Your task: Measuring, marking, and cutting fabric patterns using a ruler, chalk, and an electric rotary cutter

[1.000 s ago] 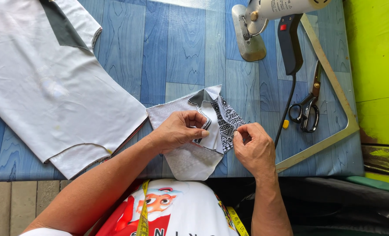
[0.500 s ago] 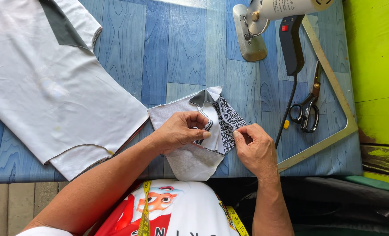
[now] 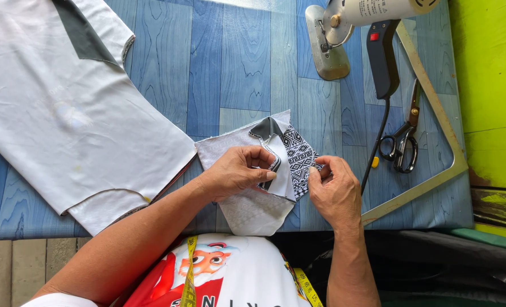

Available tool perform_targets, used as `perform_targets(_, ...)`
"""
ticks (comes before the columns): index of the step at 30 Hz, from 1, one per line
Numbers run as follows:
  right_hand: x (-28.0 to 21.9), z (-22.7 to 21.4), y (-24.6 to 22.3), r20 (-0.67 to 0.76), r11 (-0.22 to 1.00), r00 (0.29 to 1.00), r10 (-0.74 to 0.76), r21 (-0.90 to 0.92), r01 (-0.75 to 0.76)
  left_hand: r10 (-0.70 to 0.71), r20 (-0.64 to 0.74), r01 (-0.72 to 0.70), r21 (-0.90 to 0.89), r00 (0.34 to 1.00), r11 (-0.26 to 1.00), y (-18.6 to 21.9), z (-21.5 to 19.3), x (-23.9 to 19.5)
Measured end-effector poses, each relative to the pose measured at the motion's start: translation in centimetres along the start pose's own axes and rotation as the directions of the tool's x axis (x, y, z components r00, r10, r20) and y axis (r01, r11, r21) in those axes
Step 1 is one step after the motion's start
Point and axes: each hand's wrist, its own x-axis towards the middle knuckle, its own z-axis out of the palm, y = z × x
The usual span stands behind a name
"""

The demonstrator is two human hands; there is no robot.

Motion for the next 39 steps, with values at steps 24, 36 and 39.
perform_targets(24,-1.6,0.3,-3.9,0.143,0.922,0.98,-0.134,0.38,0.071,0.018,-0.012,-0.018,0.002,1.0,1.0,-0.8,-0.6,0.3)
perform_targets(36,-1.7,-0.5,-3.6,0.229,0.919,0.972,-0.051,0.392,-0.044,0.009,0.003,-0.009,0.021,1.0,1.0,-0.9,-0.4,0.3)
perform_targets(39,-2.0,-1.2,-4.7,0.246,0.942,0.968,-0.05,0.333,-0.036,0.013,0.041,-0.016,0.067,0.999,0.998,0.2,0.2,-0.3)
